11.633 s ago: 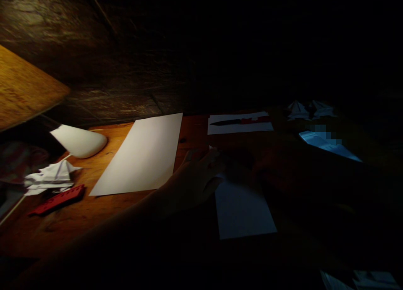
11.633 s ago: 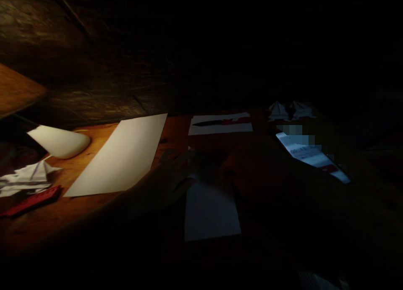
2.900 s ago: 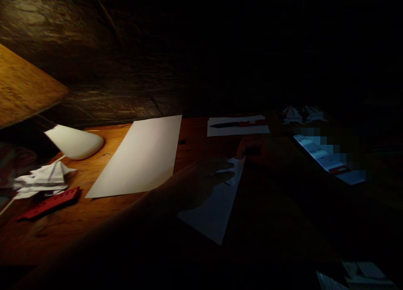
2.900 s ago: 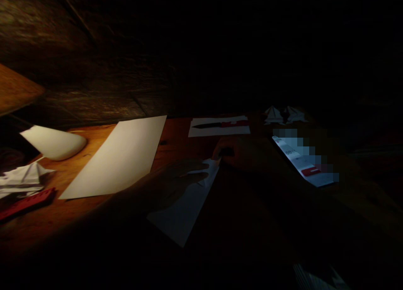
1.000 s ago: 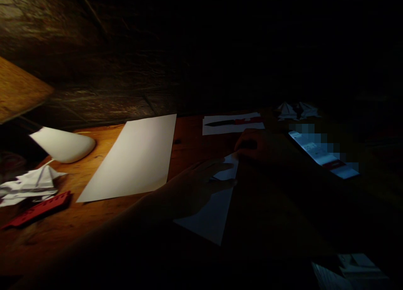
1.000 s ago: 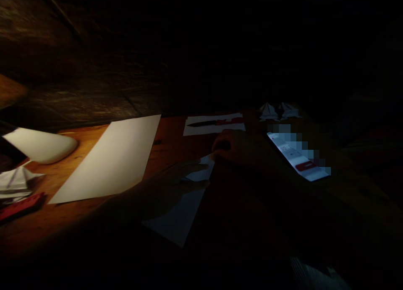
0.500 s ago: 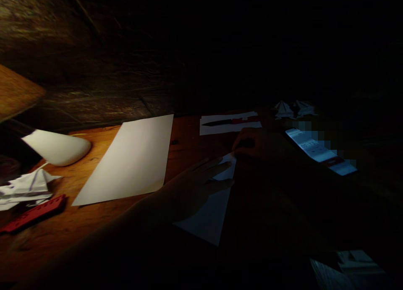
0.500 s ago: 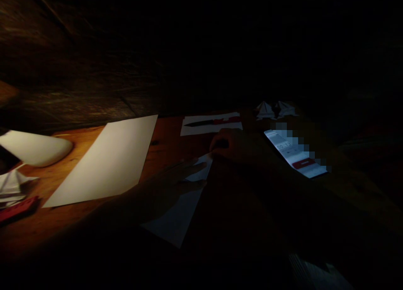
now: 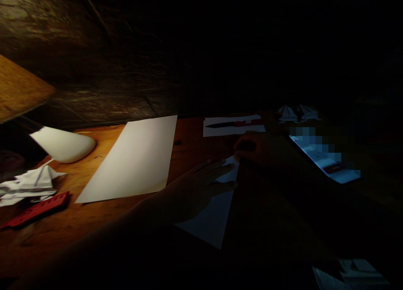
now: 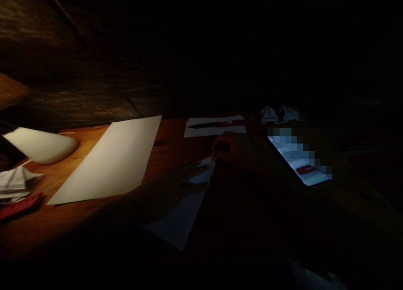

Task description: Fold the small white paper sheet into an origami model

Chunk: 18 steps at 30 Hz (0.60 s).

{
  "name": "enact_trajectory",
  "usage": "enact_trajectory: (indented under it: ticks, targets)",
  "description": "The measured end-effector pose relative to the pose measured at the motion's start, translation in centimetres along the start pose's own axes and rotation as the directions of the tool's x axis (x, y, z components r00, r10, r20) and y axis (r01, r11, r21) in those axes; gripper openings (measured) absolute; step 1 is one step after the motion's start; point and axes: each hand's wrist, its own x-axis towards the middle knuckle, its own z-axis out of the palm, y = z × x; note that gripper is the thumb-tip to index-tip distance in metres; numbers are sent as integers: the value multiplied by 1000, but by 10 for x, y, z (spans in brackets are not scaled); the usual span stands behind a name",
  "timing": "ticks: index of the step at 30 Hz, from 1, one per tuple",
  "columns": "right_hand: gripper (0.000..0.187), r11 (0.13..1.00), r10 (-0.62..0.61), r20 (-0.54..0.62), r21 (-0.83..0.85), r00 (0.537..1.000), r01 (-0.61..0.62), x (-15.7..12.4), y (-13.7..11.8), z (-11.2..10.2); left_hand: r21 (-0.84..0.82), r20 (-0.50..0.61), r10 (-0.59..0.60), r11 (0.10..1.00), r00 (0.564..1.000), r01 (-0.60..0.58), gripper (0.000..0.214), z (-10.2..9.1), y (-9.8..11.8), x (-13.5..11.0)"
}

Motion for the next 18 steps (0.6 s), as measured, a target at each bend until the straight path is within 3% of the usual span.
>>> enact_trajectory:
  ticks: [18]
  targets:
    - [5, 1000, 22, 35, 2, 999, -22, 2, -2, -3, 11, 44, -27, 1000, 999, 27, 77, 0, 1, 0]
